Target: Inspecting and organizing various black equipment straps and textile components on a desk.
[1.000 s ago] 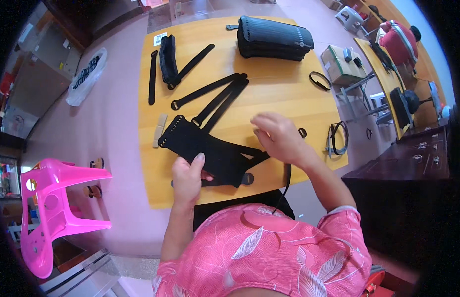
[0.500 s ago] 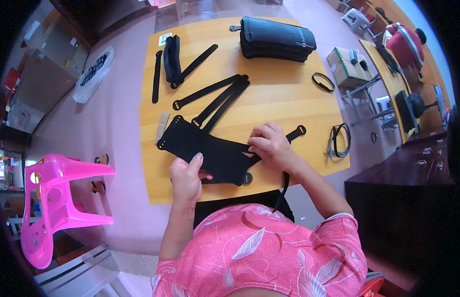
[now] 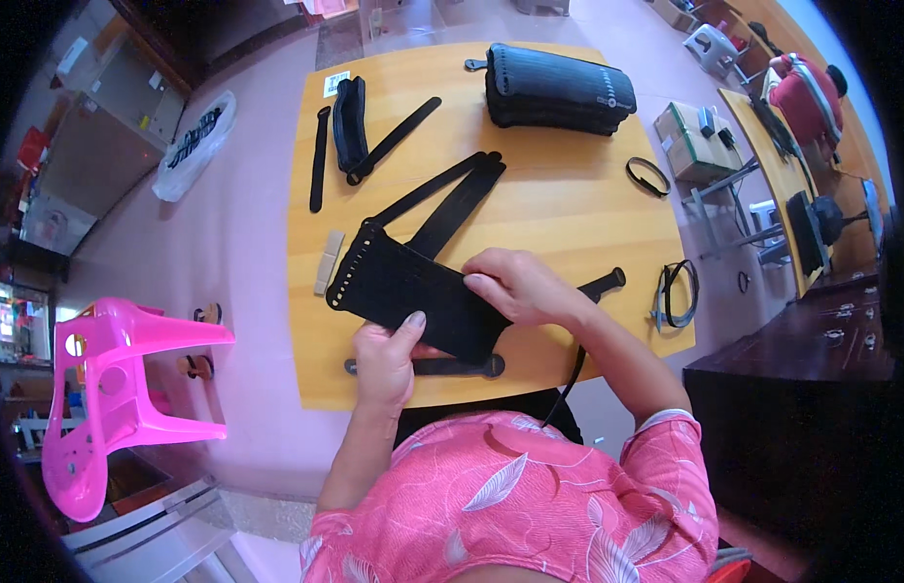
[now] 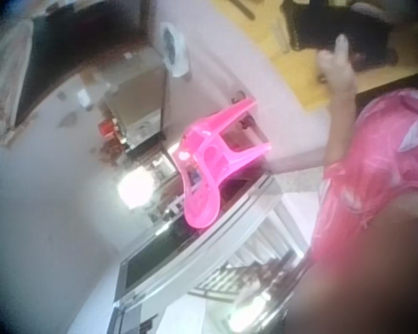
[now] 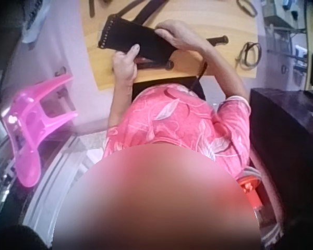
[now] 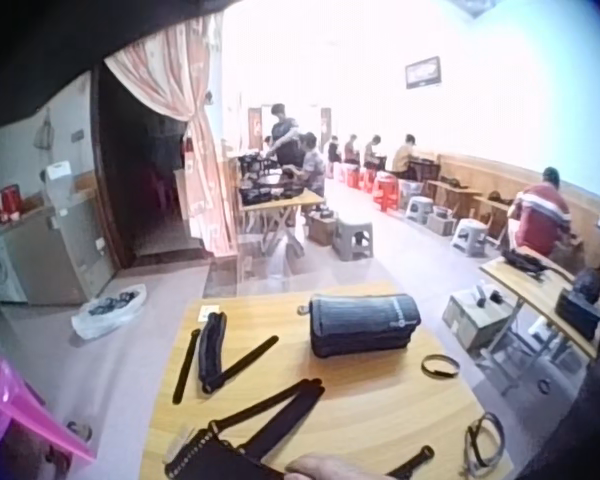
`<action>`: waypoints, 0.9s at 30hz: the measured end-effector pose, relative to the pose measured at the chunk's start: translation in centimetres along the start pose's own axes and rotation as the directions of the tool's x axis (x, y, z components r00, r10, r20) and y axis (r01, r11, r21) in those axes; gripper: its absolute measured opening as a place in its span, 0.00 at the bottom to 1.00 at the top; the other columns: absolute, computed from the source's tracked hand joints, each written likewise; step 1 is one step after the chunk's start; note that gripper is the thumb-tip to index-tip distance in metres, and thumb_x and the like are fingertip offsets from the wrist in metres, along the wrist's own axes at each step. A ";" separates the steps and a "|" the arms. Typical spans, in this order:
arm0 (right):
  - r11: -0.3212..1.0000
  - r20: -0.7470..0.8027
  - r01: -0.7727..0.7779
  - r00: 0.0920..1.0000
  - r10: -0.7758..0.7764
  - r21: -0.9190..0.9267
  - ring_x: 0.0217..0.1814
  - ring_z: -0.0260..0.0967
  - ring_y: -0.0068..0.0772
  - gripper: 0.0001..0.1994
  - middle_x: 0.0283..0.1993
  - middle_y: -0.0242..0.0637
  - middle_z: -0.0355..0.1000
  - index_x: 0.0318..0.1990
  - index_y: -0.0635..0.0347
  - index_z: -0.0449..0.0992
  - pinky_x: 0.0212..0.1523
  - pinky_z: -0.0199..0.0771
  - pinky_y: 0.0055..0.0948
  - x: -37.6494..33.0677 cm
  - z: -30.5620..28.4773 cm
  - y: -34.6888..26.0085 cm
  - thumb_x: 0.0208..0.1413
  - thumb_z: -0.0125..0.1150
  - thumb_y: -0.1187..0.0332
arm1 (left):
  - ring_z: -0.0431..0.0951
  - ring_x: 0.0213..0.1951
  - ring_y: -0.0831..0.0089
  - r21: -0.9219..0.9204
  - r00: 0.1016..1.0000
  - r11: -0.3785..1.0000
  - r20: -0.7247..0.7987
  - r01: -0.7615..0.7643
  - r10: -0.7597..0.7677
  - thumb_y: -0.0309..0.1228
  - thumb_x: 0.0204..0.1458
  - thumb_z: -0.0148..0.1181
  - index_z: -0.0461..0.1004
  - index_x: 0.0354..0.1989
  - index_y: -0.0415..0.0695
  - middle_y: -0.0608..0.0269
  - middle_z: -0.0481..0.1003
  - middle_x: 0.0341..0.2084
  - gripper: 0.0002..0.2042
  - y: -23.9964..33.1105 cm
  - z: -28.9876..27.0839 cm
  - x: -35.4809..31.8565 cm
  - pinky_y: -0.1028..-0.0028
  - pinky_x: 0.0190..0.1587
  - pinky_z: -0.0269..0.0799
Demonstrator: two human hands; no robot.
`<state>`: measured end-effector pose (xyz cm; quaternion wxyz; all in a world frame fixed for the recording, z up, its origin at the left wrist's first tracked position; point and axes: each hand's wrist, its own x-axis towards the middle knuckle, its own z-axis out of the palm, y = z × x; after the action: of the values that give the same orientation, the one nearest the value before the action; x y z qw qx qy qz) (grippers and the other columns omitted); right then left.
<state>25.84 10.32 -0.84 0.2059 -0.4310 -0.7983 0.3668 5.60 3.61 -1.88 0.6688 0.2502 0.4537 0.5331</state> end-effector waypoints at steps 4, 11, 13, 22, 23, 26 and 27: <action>0.983 0.068 -0.069 0.996 0.059 0.168 0.26 0.68 0.32 0.10 0.22 0.41 0.70 0.36 0.65 0.76 0.31 0.69 0.31 1.8 0.6 0.9 0.57 0.55 0.66 | 0.77 0.37 0.70 0.001 0.982 0.984 -0.061 -0.180 0.180 0.18 0.48 0.57 0.72 0.43 0.35 0.58 0.76 0.38 0.12 0.0 0.6 1.1 0.74 0.40 0.74; 0.854 0.277 -0.190 0.959 0.056 0.485 0.23 0.59 0.17 0.15 0.19 0.26 0.66 0.28 0.64 0.76 0.25 0.61 0.23 3.4 -0.6 3.3 0.57 0.57 0.59 | 0.77 0.33 0.75 0.071 0.972 0.971 -0.035 -0.230 0.233 0.17 0.46 0.61 0.74 0.41 0.35 0.61 0.77 0.34 0.12 2.6 0.0 2.6 0.76 0.38 0.73; 0.766 0.279 -0.229 0.958 0.067 0.601 0.23 0.58 0.16 0.16 0.19 0.26 0.66 0.26 0.62 0.76 0.24 0.59 0.22 3.7 -0.2 3.8 0.57 0.56 0.58 | 0.76 0.35 0.77 0.263 0.940 0.907 -0.001 -0.329 0.342 0.18 0.48 0.60 0.74 0.42 0.34 0.61 0.77 0.34 0.12 2.6 0.9 1.6 0.77 0.40 0.72; 0.725 0.427 -0.354 0.900 0.091 0.591 0.19 0.55 0.14 0.18 0.15 0.23 0.61 0.16 0.60 0.74 0.21 0.54 0.18 6.5 -0.8 1.9 0.53 0.60 0.59 | 0.75 0.38 0.77 0.336 0.875 0.815 0.067 -0.472 0.479 0.19 0.51 0.58 0.74 0.41 0.34 0.62 0.77 0.36 0.09 1.8 1.4 0.7 0.77 0.44 0.69; 0.706 0.438 -0.359 0.896 0.077 0.611 0.19 0.55 0.14 0.17 0.15 0.23 0.62 0.17 0.60 0.74 0.21 0.54 0.18 6.7 -1.0 1.8 0.53 0.59 0.60 | 0.75 0.38 0.77 0.316 0.885 0.831 0.072 -0.458 0.460 0.19 0.51 0.59 0.75 0.40 0.34 0.62 0.77 0.36 0.08 1.9 1.4 0.8 0.77 0.43 0.70; 0.792 0.465 -0.350 0.880 0.095 0.500 0.19 0.57 0.16 0.15 0.16 0.26 0.64 0.18 0.61 0.75 0.22 0.56 0.20 7.0 -1.3 1.2 0.52 0.58 0.62 | 0.76 0.37 0.78 0.311 0.916 0.866 0.045 -0.393 0.399 0.20 0.50 0.59 0.75 0.38 0.34 0.63 0.77 0.35 0.07 2.0 1.1 0.7 0.78 0.42 0.70; 0.875 0.476 -0.327 0.870 0.131 0.357 0.19 0.59 0.18 0.15 0.15 0.30 0.65 0.19 0.63 0.75 0.22 0.59 0.22 7.2 -1.3 1.1 0.52 0.57 0.63 | 0.76 0.37 0.78 0.310 0.916 0.866 0.044 -0.393 0.400 0.20 0.50 0.59 0.75 0.38 0.34 0.63 0.77 0.35 0.07 2.0 1.0 0.7 0.78 0.42 0.70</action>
<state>23.33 17.29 -0.75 0.0642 -0.3758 -0.6656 0.6416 5.56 5.06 -0.05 0.4920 0.4347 0.4785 0.5831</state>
